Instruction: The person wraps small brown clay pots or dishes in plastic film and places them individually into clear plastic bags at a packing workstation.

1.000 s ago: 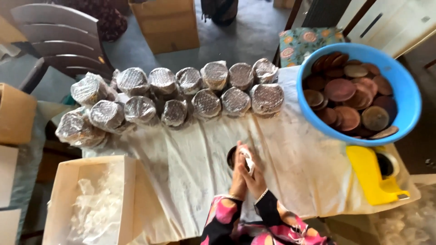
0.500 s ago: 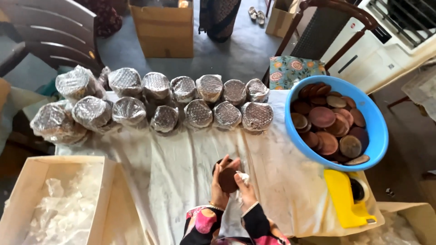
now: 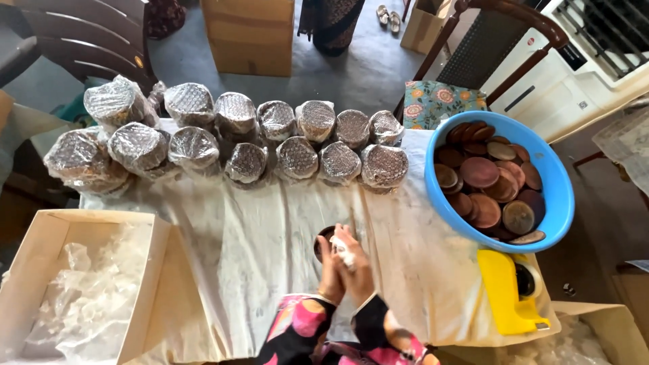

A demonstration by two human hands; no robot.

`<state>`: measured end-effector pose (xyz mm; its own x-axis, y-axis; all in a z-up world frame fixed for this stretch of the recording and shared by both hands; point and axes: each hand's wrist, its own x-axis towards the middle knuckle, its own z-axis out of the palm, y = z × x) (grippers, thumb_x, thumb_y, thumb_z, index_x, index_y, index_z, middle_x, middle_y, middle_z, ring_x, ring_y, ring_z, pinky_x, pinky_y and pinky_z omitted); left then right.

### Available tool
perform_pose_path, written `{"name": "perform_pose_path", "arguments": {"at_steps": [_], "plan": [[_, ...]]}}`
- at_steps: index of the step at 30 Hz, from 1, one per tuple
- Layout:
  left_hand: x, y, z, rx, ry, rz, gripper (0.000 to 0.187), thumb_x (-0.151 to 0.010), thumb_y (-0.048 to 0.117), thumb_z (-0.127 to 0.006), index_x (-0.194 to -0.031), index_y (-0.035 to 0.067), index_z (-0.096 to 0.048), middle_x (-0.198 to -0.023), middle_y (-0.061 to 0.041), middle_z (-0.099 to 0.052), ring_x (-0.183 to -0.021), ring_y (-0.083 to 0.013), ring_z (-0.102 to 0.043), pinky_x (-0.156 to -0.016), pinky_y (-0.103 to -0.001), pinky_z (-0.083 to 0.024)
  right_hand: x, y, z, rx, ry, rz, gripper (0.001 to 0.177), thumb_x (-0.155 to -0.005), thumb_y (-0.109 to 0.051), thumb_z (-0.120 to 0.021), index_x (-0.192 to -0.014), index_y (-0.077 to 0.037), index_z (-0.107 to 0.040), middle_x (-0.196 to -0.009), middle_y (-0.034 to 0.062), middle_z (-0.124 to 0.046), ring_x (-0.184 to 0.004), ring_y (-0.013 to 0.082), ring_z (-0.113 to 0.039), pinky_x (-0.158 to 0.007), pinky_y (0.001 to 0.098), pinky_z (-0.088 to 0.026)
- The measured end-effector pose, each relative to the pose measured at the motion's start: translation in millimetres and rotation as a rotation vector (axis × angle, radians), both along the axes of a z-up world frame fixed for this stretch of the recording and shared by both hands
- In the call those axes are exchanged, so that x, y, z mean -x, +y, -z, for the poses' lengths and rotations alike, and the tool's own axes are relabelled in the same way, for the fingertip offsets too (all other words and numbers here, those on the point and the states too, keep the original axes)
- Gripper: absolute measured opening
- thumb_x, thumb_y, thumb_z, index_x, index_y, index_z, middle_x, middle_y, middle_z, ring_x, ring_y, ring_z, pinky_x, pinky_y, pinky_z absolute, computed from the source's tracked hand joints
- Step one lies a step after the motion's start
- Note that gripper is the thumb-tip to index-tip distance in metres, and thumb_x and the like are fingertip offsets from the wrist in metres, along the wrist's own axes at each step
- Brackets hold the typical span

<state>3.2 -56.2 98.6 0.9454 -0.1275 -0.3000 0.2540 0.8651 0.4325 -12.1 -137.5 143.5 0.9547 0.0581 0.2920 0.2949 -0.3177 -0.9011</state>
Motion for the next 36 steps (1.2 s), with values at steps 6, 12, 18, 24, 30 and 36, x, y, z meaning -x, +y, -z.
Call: {"name": "perform_pose_path", "arguments": {"at_steps": [6, 12, 18, 24, 30, 36], "plan": [[1, 8, 23, -0.267, -0.053, -0.041, 0.095, -0.093, 0.078, -0.015, -0.166, 0.017, -0.009, -0.171, -0.006, -0.020, -0.155, -0.0245, -0.022, -0.124, -0.036, -0.015, 8, -3, 40, -0.355, 0.218, -0.259, 0.065, -0.105, -0.044, -0.053, -0.151, 0.001, -0.047, -0.158, 0.0130, -0.048, -0.148, 0.0228, -0.041, -0.121, 0.0346, -0.029], [-4, 6, 56, -0.684, -0.224, -0.046, 0.091, -0.100, 0.070, -0.018, -0.166, 0.008, -0.009, -0.171, -0.007, -0.019, -0.156, -0.0202, -0.017, -0.124, -0.033, -0.011, -6, -40, 88, -0.238, 0.332, -0.139, 0.052, -0.106, -0.037, -0.059, -0.139, 0.003, -0.063, -0.134, 0.0129, -0.066, -0.126, 0.0208, -0.058, -0.108, 0.0345, -0.044], [1, 19, -5, -0.478, -0.402, 0.028, 0.070, -0.108, 0.055, -0.035, -0.154, 0.001, -0.041, -0.149, -0.014, -0.056, -0.137, -0.0227, -0.052, -0.118, -0.035, -0.037, -16, -41, 76, -0.779, 0.589, 0.079, 0.042, -0.096, -0.029, -0.068, -0.128, -0.002, -0.067, -0.117, 0.0047, -0.074, -0.106, 0.0160, -0.068, -0.092, 0.0306, -0.054], [3, 13, -1, -0.066, -0.075, -0.045, 0.071, -0.107, 0.059, -0.030, -0.120, 0.000, -0.067, -0.110, -0.015, -0.073, -0.110, -0.0260, -0.069, -0.099, -0.038, -0.053, -12, -35, 104, -0.436, 0.651, 0.207, 0.033, -0.093, -0.025, -0.079, -0.113, 0.001, -0.073, -0.103, 0.0100, -0.075, -0.091, 0.0152, -0.066, -0.078, 0.0324, -0.055], [-4, 17, 27, 0.083, 0.040, -0.077, 0.070, -0.104, 0.065, -0.034, -0.127, 0.006, -0.063, -0.118, -0.012, -0.069, -0.115, -0.0269, -0.064, -0.097, -0.041, -0.051, -8, -28, -1, -0.002, 0.181, 0.235, 0.037, -0.095, -0.033, -0.069, -0.111, 0.000, -0.076, -0.102, 0.0074, -0.081, -0.093, 0.0136, -0.074, -0.083, 0.0287, -0.057], [-2, -5, 37, -0.226, 0.024, 0.002, 0.091, -0.092, 0.076, -0.029, -0.163, 0.020, -0.019, -0.164, 0.001, -0.032, -0.149, -0.0181, -0.033, -0.121, -0.035, -0.026, 1, -3, 42, -0.399, 0.230, -0.160, 0.054, -0.104, -0.033, -0.057, -0.145, 0.001, -0.053, -0.154, 0.0092, -0.053, -0.141, 0.0175, -0.048, -0.117, 0.0312, -0.034]]}}
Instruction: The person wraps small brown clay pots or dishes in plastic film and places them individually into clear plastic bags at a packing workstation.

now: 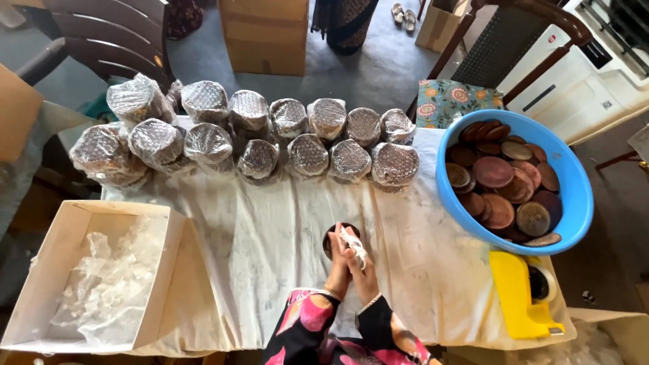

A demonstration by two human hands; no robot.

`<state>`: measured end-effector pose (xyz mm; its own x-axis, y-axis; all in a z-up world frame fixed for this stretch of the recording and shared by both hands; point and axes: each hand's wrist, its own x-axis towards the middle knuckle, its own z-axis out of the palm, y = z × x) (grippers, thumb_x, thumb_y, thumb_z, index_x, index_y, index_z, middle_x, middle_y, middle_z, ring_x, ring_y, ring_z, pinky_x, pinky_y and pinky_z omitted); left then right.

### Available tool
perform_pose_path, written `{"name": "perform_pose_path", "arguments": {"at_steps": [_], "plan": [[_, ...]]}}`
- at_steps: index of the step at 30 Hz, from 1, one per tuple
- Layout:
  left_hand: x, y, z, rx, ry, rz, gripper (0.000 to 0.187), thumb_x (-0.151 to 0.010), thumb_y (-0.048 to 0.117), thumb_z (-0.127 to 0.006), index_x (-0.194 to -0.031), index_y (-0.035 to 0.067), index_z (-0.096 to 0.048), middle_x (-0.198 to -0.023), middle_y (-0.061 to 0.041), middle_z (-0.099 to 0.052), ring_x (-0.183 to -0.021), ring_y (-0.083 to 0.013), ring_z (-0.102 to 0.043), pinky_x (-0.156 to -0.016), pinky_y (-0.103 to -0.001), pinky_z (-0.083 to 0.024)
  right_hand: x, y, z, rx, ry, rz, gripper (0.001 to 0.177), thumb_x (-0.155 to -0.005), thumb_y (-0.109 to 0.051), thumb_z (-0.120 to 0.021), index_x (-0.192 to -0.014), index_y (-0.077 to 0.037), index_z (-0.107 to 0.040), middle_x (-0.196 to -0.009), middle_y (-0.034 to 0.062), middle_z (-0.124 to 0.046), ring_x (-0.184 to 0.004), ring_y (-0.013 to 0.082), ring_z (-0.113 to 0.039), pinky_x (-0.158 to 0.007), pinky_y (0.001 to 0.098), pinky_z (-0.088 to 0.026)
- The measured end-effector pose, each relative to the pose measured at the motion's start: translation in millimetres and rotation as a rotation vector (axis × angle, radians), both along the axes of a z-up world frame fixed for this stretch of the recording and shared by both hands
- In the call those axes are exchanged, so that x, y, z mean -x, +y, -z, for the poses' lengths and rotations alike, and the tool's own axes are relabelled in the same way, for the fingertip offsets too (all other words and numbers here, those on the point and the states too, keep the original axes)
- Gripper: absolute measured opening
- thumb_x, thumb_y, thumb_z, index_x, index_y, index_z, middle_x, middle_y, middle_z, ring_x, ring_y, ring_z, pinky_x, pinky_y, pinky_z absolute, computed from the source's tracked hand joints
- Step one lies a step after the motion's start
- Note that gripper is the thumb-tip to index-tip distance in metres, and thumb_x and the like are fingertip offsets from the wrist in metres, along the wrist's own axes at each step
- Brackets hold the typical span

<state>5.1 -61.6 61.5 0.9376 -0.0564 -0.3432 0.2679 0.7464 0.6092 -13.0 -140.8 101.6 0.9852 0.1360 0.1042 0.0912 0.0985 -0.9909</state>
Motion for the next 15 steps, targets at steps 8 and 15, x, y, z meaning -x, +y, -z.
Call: {"name": "perform_pose_path", "arguments": {"at_steps": [8, 15], "plan": [[-1, 16, -6, -0.043, -0.024, -0.015, 0.098, -0.092, 0.080, -0.020, -0.167, 0.020, -0.006, -0.168, -0.007, -0.021, -0.153, -0.0240, -0.026, -0.123, -0.039, -0.021, -14, -23, 13, 0.131, 0.051, -0.205, 0.051, -0.100, -0.023, -0.065, -0.144, 0.001, -0.055, -0.146, 0.0095, -0.060, -0.135, 0.0174, -0.053, -0.112, 0.0318, -0.040], [3, 39, -53, -0.162, -0.219, 0.059, 0.073, -0.104, 0.058, -0.035, -0.160, 0.011, -0.036, -0.161, -0.009, -0.044, -0.147, -0.0217, -0.040, -0.120, -0.038, -0.029, -16, -43, 30, 0.095, 0.343, 0.139, 0.041, -0.093, -0.022, -0.076, -0.125, 0.002, -0.070, -0.110, 0.0099, -0.075, -0.096, 0.0170, -0.069, -0.085, 0.0315, -0.056]]}}
